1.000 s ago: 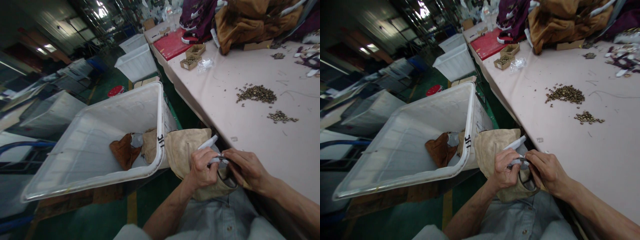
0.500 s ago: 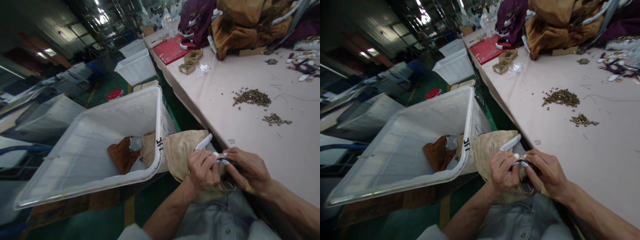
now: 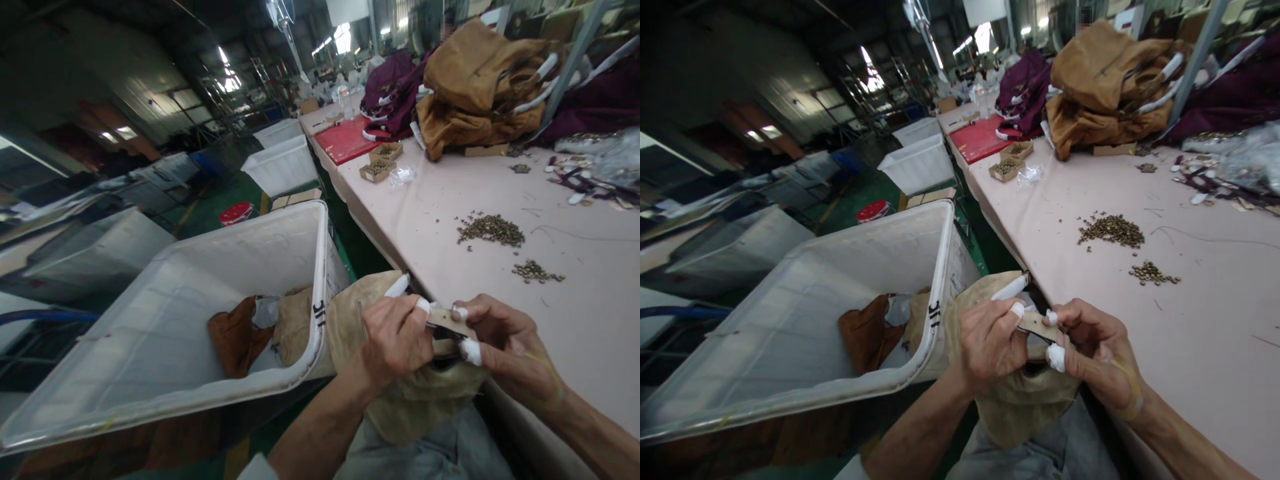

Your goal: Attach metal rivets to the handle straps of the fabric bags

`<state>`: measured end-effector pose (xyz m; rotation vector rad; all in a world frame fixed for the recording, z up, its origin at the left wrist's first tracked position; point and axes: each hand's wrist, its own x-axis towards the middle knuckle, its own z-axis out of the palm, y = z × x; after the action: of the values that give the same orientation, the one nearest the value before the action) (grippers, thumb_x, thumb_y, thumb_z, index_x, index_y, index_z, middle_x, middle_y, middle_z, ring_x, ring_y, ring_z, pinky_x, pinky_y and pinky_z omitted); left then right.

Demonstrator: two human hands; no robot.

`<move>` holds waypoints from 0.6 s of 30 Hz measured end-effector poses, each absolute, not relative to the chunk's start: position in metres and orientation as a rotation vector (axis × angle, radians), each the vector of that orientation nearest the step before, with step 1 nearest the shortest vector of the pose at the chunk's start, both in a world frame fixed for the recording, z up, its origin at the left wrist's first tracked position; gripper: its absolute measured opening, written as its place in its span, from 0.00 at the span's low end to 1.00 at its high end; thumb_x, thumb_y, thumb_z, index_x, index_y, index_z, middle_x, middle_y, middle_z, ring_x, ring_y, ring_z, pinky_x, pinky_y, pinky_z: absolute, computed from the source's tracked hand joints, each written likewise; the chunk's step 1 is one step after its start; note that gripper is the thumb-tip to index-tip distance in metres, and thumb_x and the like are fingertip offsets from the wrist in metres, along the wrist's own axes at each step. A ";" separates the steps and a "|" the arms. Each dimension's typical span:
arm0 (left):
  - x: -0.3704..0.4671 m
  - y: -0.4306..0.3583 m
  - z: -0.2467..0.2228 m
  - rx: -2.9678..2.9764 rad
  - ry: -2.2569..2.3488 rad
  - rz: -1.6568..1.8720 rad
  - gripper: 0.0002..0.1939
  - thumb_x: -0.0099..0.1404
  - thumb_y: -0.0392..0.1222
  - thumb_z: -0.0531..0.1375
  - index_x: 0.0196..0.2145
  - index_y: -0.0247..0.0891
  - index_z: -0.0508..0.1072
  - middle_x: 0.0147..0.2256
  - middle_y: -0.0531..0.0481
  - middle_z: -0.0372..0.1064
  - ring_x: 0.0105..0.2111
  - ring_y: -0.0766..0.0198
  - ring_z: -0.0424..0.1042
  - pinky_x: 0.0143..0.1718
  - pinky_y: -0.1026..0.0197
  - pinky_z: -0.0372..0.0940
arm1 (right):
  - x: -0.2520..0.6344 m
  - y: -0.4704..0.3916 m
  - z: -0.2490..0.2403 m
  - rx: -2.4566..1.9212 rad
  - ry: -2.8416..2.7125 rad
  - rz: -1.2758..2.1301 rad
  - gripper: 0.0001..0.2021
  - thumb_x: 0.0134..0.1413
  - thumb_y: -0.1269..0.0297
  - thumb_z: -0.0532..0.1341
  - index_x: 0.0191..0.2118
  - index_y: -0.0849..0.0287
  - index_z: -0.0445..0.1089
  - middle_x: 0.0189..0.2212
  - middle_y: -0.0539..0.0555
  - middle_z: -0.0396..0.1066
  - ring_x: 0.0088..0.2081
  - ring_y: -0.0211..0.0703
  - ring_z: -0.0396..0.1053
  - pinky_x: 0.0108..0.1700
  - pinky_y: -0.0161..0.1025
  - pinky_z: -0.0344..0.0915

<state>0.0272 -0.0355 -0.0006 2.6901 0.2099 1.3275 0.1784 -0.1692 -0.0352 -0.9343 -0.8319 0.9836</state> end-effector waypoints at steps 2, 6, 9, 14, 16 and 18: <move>0.027 -0.032 0.026 2.730 0.146 1.340 0.10 0.62 0.30 0.60 0.41 0.36 0.68 0.37 0.42 0.77 0.34 0.59 0.78 0.35 0.58 0.72 | 0.179 -0.167 -0.007 -0.914 -0.857 0.989 0.15 0.56 0.59 0.70 0.47 0.53 0.71 0.36 0.55 0.71 0.34 0.46 0.71 0.33 0.40 0.71; 0.025 -0.025 0.087 2.751 0.023 1.610 0.11 0.62 0.32 0.61 0.43 0.36 0.70 0.40 0.42 0.78 0.37 0.58 0.78 0.38 0.57 0.73 | 0.178 -0.163 0.069 -0.936 -0.957 0.902 0.17 0.55 0.53 0.71 0.48 0.52 0.71 0.35 0.57 0.71 0.32 0.47 0.71 0.29 0.39 0.72; 0.021 -0.028 0.128 2.701 -0.023 1.816 0.10 0.63 0.33 0.61 0.43 0.36 0.69 0.45 0.41 0.77 0.41 0.58 0.79 0.39 0.59 0.73 | 0.172 -0.165 0.119 -0.931 -1.031 0.796 0.16 0.53 0.52 0.72 0.44 0.52 0.73 0.33 0.58 0.70 0.31 0.48 0.70 0.23 0.38 0.68; 0.010 -0.043 0.141 2.568 0.088 1.489 0.10 0.63 0.29 0.58 0.41 0.38 0.65 0.42 0.42 0.77 0.41 0.58 0.79 0.39 0.59 0.73 | 0.172 -0.171 0.119 -0.968 -1.139 0.785 0.12 0.57 0.54 0.69 0.42 0.54 0.73 0.32 0.55 0.69 0.31 0.44 0.67 0.27 0.36 0.67; 0.006 -0.046 0.132 2.405 0.227 1.197 0.15 0.59 0.29 0.59 0.44 0.36 0.67 0.37 0.45 0.76 0.36 0.59 0.77 0.36 0.60 0.71 | 0.181 -0.174 0.097 -1.039 -1.172 0.800 0.12 0.58 0.54 0.68 0.42 0.55 0.73 0.32 0.54 0.68 0.32 0.43 0.66 0.30 0.36 0.66; 0.005 -0.045 0.119 2.149 0.252 0.780 0.18 0.57 0.31 0.62 0.47 0.34 0.71 0.38 0.44 0.75 0.35 0.59 0.76 0.36 0.61 0.69 | 0.193 -0.177 0.074 -1.089 -1.205 0.831 0.13 0.57 0.54 0.69 0.43 0.55 0.73 0.33 0.53 0.69 0.33 0.43 0.66 0.32 0.36 0.64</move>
<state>0.0050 -0.0451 0.1194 2.1487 0.2521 0.7799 0.1932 -0.1774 0.0737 -1.0887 -1.2047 0.8306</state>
